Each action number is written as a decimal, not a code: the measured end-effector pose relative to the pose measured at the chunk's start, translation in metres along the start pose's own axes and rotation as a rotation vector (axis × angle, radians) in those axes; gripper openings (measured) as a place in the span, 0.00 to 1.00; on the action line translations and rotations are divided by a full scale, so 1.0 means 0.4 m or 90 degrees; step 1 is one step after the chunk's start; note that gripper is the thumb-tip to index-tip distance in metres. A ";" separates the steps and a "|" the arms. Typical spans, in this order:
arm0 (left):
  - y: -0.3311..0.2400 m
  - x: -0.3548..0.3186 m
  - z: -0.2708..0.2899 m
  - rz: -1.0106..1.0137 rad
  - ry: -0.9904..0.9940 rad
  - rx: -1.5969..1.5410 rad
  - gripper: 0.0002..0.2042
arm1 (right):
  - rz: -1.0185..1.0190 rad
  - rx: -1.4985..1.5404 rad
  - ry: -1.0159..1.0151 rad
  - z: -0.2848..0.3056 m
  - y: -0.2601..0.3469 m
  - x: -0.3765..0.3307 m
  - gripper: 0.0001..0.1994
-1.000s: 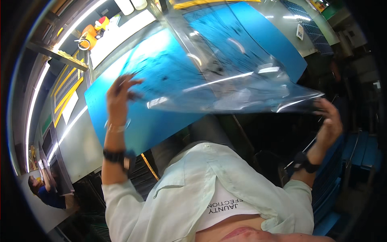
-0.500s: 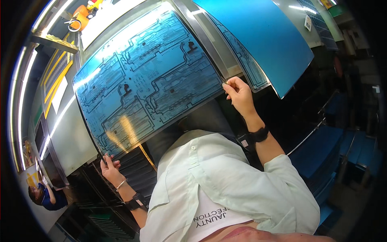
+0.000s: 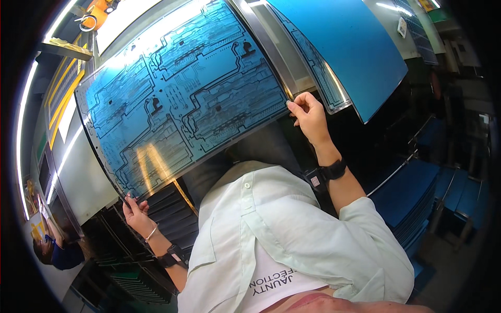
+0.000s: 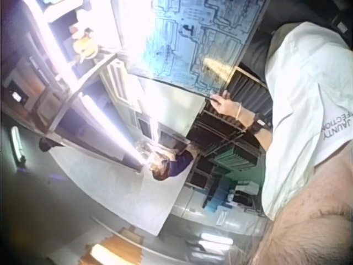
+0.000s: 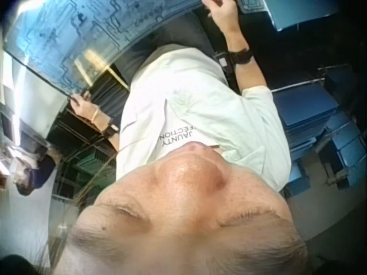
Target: Inspecting and organizing large printed circuit board patterns or semi-transparent sheets on a light table or workstation.
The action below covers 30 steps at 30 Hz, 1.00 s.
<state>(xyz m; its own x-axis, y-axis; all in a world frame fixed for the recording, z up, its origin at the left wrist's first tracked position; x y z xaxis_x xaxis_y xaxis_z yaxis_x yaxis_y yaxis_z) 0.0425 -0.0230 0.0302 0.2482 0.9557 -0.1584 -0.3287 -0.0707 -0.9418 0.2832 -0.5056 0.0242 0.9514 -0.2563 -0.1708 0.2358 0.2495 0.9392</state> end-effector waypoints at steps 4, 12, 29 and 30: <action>-0.013 -0.011 0.002 -0.082 -0.029 -0.032 0.13 | -0.010 0.040 0.014 -0.002 -0.005 0.003 0.07; -0.029 -0.042 -0.012 -0.093 -0.044 -0.055 0.13 | 0.014 0.037 0.022 -0.001 -0.004 0.013 0.08; 0.026 0.012 0.047 -0.339 -0.209 0.103 0.05 | 0.182 0.017 0.029 0.001 -0.037 -0.005 0.07; 0.027 0.002 0.047 -0.326 -0.228 0.105 0.06 | 0.172 0.018 0.029 0.002 -0.033 -0.005 0.07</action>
<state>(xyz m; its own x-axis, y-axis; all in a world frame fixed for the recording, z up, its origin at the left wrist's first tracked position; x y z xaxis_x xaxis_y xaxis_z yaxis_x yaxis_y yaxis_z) 0.0220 -0.0175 0.0255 0.1012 0.8949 0.4347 -0.3918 0.4375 -0.8093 0.2782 -0.5090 0.0124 0.9872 -0.1409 0.0747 -0.0332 0.2765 0.9604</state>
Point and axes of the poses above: each hand's wrist, its own x-axis towards the middle knuckle, its own z-axis out of the back of the hand, y = z × x, the point moved 6 cm from there along x, towards the middle knuckle, and after that the axes turned 12 degrees about -y, right-handed, at the moved point
